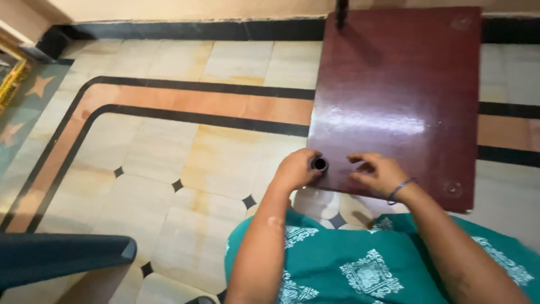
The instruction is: The person sits on the floor and handles dark cylindrical wooden furniture legs. They pick up individual legs, rotate them, and test-fit them into holes on a reddish-brown wooden board. The person repeatedly picks up and places down the legs while checking alignment.
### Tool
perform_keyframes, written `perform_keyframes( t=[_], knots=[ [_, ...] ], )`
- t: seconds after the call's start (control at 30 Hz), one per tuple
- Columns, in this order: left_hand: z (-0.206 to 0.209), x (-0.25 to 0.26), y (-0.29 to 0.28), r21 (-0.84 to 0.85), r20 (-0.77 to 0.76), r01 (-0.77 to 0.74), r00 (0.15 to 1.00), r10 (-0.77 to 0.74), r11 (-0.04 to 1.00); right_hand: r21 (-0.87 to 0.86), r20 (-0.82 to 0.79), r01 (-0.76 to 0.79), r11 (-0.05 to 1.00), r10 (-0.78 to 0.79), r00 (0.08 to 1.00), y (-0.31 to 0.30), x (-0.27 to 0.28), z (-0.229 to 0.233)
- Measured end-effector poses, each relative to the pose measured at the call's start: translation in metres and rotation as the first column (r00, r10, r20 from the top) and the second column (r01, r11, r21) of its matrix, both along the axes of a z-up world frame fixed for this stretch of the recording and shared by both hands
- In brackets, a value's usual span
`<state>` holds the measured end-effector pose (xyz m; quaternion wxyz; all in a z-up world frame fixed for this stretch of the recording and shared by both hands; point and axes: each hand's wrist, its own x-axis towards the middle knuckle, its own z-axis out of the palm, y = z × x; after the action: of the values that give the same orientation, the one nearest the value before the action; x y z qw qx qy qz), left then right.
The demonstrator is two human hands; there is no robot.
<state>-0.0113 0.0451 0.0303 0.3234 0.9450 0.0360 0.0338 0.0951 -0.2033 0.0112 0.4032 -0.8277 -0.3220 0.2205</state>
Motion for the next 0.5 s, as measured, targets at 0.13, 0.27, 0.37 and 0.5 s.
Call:
perform_keyframes(
  t=[0.13,0.27,0.37,0.5],
  knots=[
    [0.011,-0.006,-0.012,0.08,-0.043,-0.056,0.997,0.059,0.995,0.002,0.016,-0.1,0.995,0.1,0.995,0.04,-0.018,-0.024],
    [0.023,0.002,-0.021,0.185,-0.108,-0.03,0.993,0.05,0.982,0.087,0.181,-0.103,0.991,0.086,0.98,0.057,-0.027,-0.053],
    [0.026,0.003,-0.027,0.237,-0.139,-0.037,0.988,0.072,0.971,0.025,0.013,-0.04,0.999,0.039,0.999,0.062,-0.032,-0.073],
    [0.011,0.011,-0.022,0.171,-0.149,-0.007,0.988,0.033,0.985,-0.005,0.119,0.042,0.999,-0.041,0.992,0.065,-0.031,-0.092]
  ],
)
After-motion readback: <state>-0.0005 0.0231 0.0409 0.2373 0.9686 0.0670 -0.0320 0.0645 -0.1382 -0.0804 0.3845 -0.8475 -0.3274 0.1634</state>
